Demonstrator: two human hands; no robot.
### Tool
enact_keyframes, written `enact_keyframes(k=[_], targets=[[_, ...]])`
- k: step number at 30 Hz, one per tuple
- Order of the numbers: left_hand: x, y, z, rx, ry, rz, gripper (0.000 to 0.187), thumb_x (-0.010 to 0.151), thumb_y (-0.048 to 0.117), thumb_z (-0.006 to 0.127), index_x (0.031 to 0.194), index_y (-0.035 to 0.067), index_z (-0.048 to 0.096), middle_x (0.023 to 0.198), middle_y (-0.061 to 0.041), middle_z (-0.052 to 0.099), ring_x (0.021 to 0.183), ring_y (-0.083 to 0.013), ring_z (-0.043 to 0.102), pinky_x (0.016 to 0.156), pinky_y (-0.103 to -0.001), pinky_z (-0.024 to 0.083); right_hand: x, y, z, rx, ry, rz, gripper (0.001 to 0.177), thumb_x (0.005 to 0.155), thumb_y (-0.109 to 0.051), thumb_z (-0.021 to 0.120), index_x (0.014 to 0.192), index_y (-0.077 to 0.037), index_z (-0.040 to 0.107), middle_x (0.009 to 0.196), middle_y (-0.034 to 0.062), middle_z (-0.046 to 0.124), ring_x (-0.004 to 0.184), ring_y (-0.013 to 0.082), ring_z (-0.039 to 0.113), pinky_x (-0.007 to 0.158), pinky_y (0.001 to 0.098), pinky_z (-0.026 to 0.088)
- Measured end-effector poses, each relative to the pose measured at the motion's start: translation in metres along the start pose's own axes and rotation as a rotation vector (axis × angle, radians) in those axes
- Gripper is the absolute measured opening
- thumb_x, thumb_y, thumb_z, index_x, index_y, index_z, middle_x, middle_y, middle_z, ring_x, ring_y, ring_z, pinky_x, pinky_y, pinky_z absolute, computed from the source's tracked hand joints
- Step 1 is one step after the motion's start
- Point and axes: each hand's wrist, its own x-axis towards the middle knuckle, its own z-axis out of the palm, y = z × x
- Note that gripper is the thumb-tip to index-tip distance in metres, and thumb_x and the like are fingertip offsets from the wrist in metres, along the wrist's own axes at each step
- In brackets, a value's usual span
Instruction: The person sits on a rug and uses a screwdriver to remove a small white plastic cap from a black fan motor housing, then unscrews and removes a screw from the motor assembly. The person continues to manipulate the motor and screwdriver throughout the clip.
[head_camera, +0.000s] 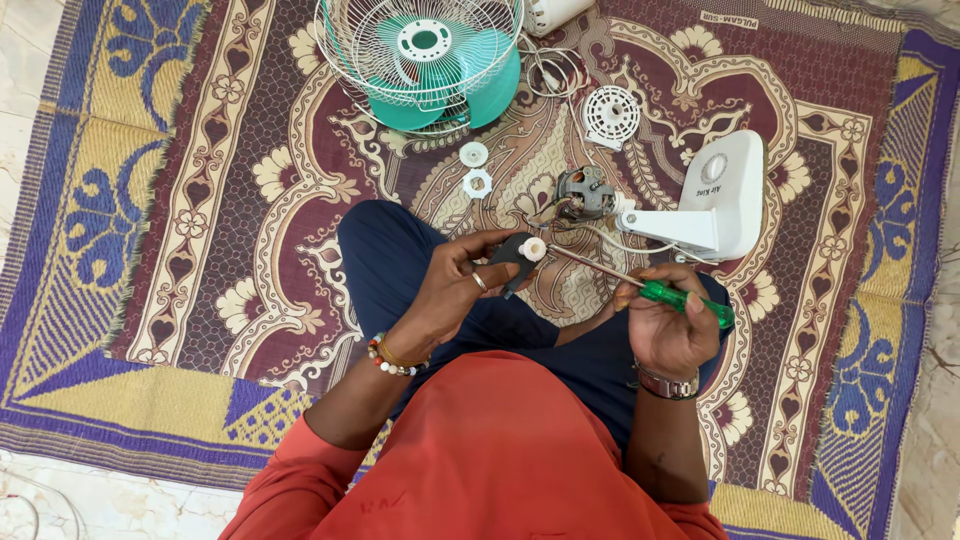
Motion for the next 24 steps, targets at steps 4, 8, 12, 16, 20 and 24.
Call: enact_keyframes(k=[4,8,12,16,20,24], targets=[[0.002,-0.001,0.001,-0.013,-0.001,-0.014,0.046,0.091,0.000,0.069,0.136,-0.005,0.063,0.107,-0.013,0.073,0.092,-0.0163,0.074,0.076,-0.026,0.059,0.000,0.000,-0.003,0.007,0.005,0.011,0.052,0.104,-0.036,0.056,0.121,0.012,0.059,0.104,0.0295,0.069,0.095,0.0353,0.069,0.085,0.0428,0.054],[0.003,0.001,0.003,-0.004,0.009,-0.040,0.046,0.090,0.000,0.068,0.136,-0.005,0.062,0.107,-0.014,0.074,0.093,-0.0179,0.075,0.078,-0.028,0.060,0.001,0.002,-0.007,0.016,0.003,0.006,0.051,0.104,-0.035,0.056,0.121,0.013,0.059,0.106,0.0280,0.070,0.095,0.0358,0.070,0.085,0.0437,0.055],[0.004,0.003,0.005,-0.006,0.003,-0.040,0.045,0.091,0.000,0.067,0.136,-0.006,0.062,0.108,-0.015,0.074,0.094,-0.0201,0.076,0.082,-0.030,0.062,0.000,0.003,-0.008,0.027,0.016,0.004,0.051,0.103,-0.034,0.056,0.125,0.011,0.059,0.107,0.0274,0.069,0.095,0.0365,0.070,0.085,0.0445,0.055],[0.004,0.005,0.005,-0.011,-0.003,-0.033,0.046,0.091,-0.001,0.067,0.136,-0.007,0.061,0.109,-0.016,0.074,0.095,-0.0216,0.075,0.083,-0.031,0.062,-0.001,0.002,-0.005,0.030,0.004,0.011,0.051,0.103,-0.035,0.056,0.121,0.012,0.059,0.107,0.0283,0.069,0.096,0.0356,0.069,0.084,0.0436,0.055],[0.003,0.007,0.006,-0.021,-0.006,-0.027,0.046,0.091,-0.001,0.066,0.136,-0.007,0.060,0.111,-0.017,0.074,0.097,-0.0234,0.076,0.087,-0.034,0.064,0.000,-0.001,-0.003,0.013,-0.009,0.004,0.051,0.104,-0.036,0.056,0.120,0.012,0.059,0.105,0.0292,0.069,0.095,0.0349,0.069,0.084,0.0431,0.055],[0.003,0.009,0.007,0.007,-0.009,-0.030,0.046,0.092,0.000,0.066,0.136,-0.006,0.060,0.111,-0.018,0.074,0.097,-0.0236,0.076,0.087,-0.034,0.064,0.002,0.000,-0.003,0.008,-0.003,-0.003,0.050,0.104,-0.036,0.057,0.120,0.012,0.060,0.104,0.0284,0.069,0.094,0.0354,0.069,0.083,0.0435,0.055]])
